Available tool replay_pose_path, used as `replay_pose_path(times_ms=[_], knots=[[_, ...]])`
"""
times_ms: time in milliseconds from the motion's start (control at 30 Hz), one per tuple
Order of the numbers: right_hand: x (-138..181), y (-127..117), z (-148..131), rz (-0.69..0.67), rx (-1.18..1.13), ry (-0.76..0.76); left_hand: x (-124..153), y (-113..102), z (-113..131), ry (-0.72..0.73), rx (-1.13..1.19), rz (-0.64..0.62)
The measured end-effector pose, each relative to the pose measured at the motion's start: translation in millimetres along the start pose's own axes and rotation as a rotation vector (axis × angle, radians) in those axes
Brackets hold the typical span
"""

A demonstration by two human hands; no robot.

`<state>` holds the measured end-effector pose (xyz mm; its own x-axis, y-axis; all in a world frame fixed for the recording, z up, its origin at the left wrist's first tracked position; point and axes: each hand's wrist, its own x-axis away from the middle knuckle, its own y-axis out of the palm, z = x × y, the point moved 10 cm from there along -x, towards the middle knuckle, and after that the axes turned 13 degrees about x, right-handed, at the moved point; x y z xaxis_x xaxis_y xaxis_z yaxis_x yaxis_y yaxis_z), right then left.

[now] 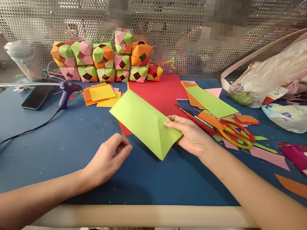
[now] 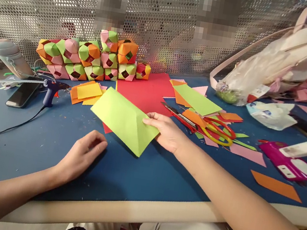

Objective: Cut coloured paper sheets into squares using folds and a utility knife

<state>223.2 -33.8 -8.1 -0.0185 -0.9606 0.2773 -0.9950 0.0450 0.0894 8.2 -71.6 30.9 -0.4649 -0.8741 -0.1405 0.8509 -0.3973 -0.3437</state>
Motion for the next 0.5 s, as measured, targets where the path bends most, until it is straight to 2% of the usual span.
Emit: replay_pose_path(times_ms=[67, 100, 167, 233, 367, 433, 500], knots=[[4.1, 6.7, 4.1, 0.023, -0.056, -0.017, -2.4, -5.5, -21.6, -0.195, 0.324, 0.082], [7.3, 12.0, 6.7, 0.028, -0.076, -0.02, -2.8, -3.9, -27.2, -0.248, 0.476, 0.099], [16.5, 26.9, 13.2, 0.013, -0.114, -0.012, -3.2, 3.2, -29.6, -0.296, 0.719, 0.092], [28.6, 46.7, 20.8, -0.047, -0.152, 0.02, -3.0, 8.7, -26.7, -0.311, 0.843, 0.073], [50.1, 84.5, 28.0, -0.293, -0.145, 0.084, -3.4, 2.7, -24.7, -0.332, 0.849, 0.099], [48.5, 83.5, 21.0, -0.34, -0.116, 0.045, -5.7, -3.7, -25.8, -0.356, 0.786, 0.078], [35.9, 65.1, 8.2, -0.277, -0.095, -0.033, -9.8, -10.5, -25.3, -0.366, 0.698, 0.015]])
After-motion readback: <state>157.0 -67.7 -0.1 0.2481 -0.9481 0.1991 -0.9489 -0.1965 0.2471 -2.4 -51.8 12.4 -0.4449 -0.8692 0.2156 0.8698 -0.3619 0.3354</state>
